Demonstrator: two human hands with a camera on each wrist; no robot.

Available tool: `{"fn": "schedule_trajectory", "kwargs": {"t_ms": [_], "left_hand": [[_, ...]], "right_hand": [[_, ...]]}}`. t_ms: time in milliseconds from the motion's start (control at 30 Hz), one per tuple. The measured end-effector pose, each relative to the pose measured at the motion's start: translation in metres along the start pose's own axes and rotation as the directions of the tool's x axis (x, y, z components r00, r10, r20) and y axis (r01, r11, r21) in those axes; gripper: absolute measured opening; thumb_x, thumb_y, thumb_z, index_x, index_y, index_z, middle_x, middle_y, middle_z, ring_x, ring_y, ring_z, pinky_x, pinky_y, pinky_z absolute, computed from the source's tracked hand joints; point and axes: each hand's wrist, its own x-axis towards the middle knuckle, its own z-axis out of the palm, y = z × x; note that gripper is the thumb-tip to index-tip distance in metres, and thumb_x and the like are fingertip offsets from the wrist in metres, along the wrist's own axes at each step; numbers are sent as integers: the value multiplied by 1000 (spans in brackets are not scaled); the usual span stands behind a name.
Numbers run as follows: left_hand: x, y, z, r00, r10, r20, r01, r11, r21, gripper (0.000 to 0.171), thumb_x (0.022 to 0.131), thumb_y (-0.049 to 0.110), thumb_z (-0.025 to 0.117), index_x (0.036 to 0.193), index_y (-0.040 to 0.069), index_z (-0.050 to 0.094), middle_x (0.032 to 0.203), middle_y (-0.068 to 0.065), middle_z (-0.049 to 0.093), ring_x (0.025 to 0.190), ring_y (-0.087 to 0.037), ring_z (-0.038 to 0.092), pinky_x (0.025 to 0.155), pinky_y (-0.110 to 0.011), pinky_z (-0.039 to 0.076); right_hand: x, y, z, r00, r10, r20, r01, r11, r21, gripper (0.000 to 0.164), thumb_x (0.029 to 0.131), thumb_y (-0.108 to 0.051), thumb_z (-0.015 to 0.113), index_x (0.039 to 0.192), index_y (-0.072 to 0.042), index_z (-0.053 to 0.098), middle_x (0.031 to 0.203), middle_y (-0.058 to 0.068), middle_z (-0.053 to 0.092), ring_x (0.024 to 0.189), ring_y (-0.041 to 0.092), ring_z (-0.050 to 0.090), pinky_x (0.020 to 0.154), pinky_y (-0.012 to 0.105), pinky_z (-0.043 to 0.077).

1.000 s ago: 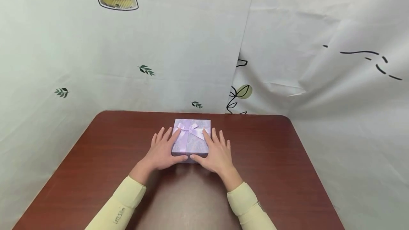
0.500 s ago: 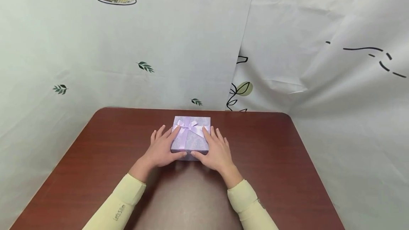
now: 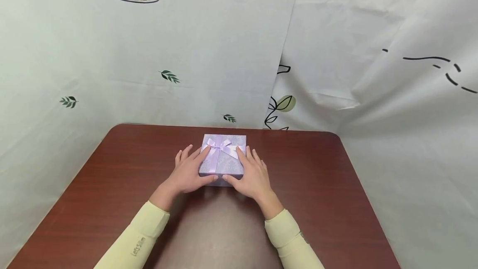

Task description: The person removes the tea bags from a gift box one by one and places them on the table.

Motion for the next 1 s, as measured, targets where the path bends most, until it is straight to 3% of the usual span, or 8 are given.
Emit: {"fn": "schedule_trajectory", "kwargs": {"t_ms": [300,500,633,1000], "left_hand": [[1,0,-4,1000,-3,8,3,999,-41,99,80,69,67,159,20,32,155,-17,38,144,-44,14,111,-64,2],[3,0,-4,999,-14,39,18,994,-110,101,81,66,68,160,18,28,158,-18,32,139,-43,32,109,-61,22],[4,0,-2,998,-25,59,35,984,-177,102,82,62,70,161,18,24,161,-15,27,138,-38,38,106,-57,34],[5,1,1,999,1,37,7,976,-218,101,82,57,73,160,14,25,160,-18,27,137,-39,39,105,-55,37]], "right_hand": [[-1,-3,-2,1000,20,-23,-19,999,46,97,80,-69,67,157,-20,35,158,19,30,142,43,30,106,65,29],[0,-4,-3,998,63,-12,-61,990,128,99,78,-69,70,159,-26,32,161,12,25,135,41,42,101,61,39],[0,-4,-3,997,74,-4,-73,983,170,99,78,-67,72,159,-27,31,162,13,24,135,41,41,101,60,39],[2,-1,2,998,68,8,-68,982,175,97,80,-64,71,159,-23,31,162,15,22,136,42,40,102,60,38]]}}
